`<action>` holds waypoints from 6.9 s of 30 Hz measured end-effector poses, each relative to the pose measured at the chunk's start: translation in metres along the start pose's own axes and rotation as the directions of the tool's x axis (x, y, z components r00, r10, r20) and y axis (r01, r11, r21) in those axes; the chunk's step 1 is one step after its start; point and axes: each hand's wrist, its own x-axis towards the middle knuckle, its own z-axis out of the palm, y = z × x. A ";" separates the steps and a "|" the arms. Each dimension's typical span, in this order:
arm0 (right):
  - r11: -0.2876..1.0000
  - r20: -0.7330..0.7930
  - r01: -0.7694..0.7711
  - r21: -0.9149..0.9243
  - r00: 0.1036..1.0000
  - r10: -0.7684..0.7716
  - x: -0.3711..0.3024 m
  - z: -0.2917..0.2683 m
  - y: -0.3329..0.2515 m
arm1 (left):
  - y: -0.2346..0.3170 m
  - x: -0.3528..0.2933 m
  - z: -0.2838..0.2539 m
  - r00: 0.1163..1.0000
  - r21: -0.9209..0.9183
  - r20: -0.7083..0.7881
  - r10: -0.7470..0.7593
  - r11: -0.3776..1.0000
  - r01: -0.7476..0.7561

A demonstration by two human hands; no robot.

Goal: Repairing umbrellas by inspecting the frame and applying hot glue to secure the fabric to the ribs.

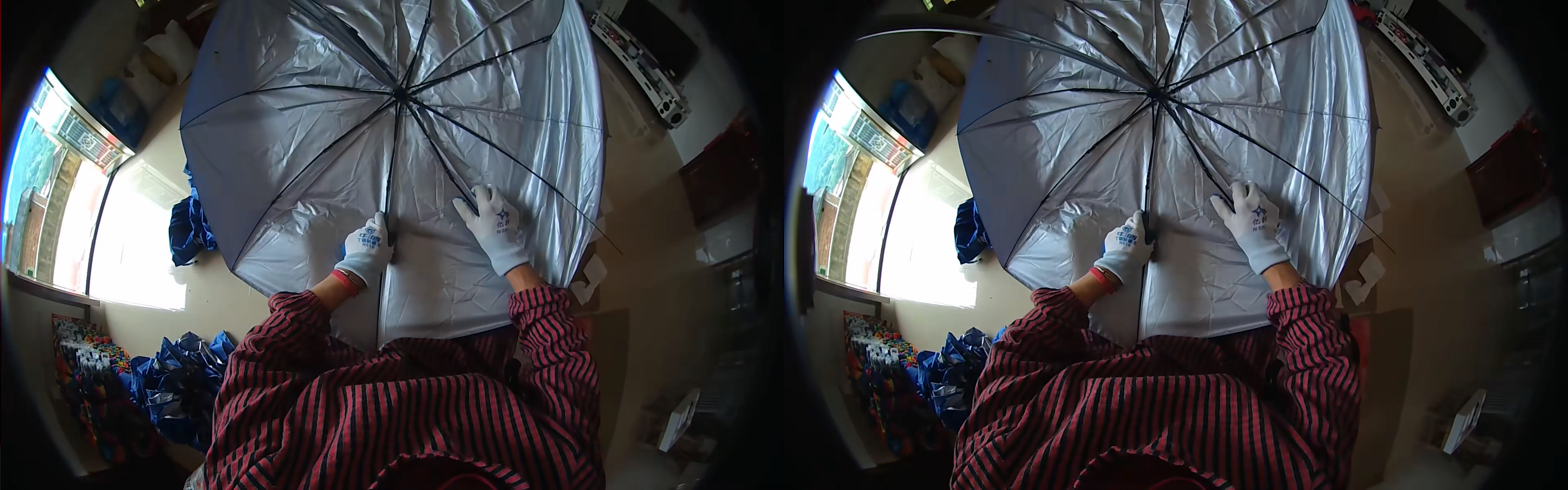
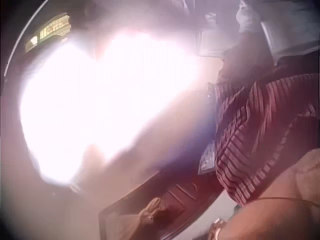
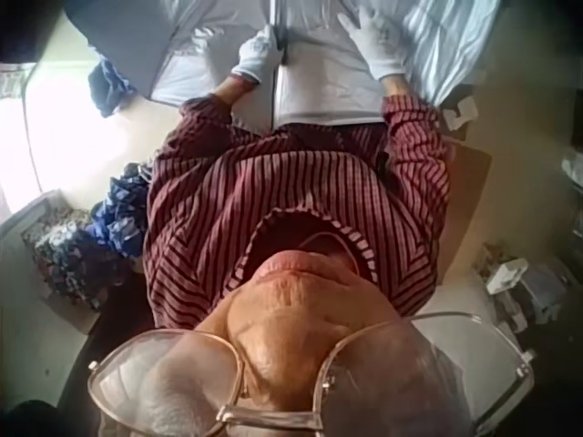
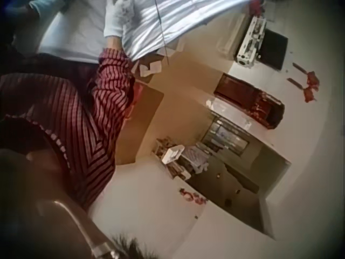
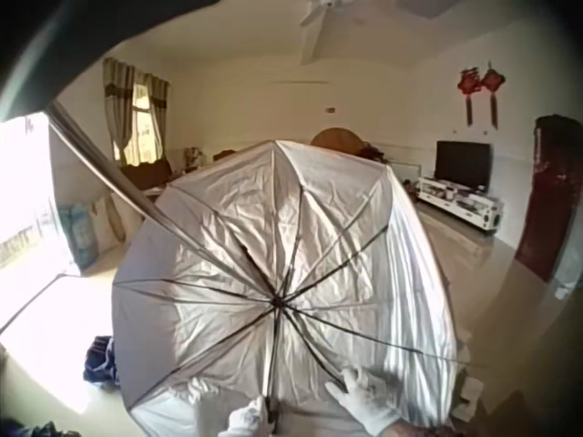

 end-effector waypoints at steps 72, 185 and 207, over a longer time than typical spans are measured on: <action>0.754 0.214 0.348 -0.557 0.938 -0.274 0.383 -0.037 0.115 | -0.003 0.003 0.007 0.997 -0.039 0.043 -0.068 0.997 0.070; 0.920 0.025 0.092 -0.382 0.996 -0.090 0.130 -0.058 0.167 | -0.013 -0.009 0.032 0.992 -0.120 -0.121 -0.041 0.992 0.026; 0.671 -0.203 -0.685 0.283 0.641 0.740 -0.083 -0.167 0.222 | -0.030 -0.019 0.038 0.980 -0.418 -0.186 0.068 0.897 -0.142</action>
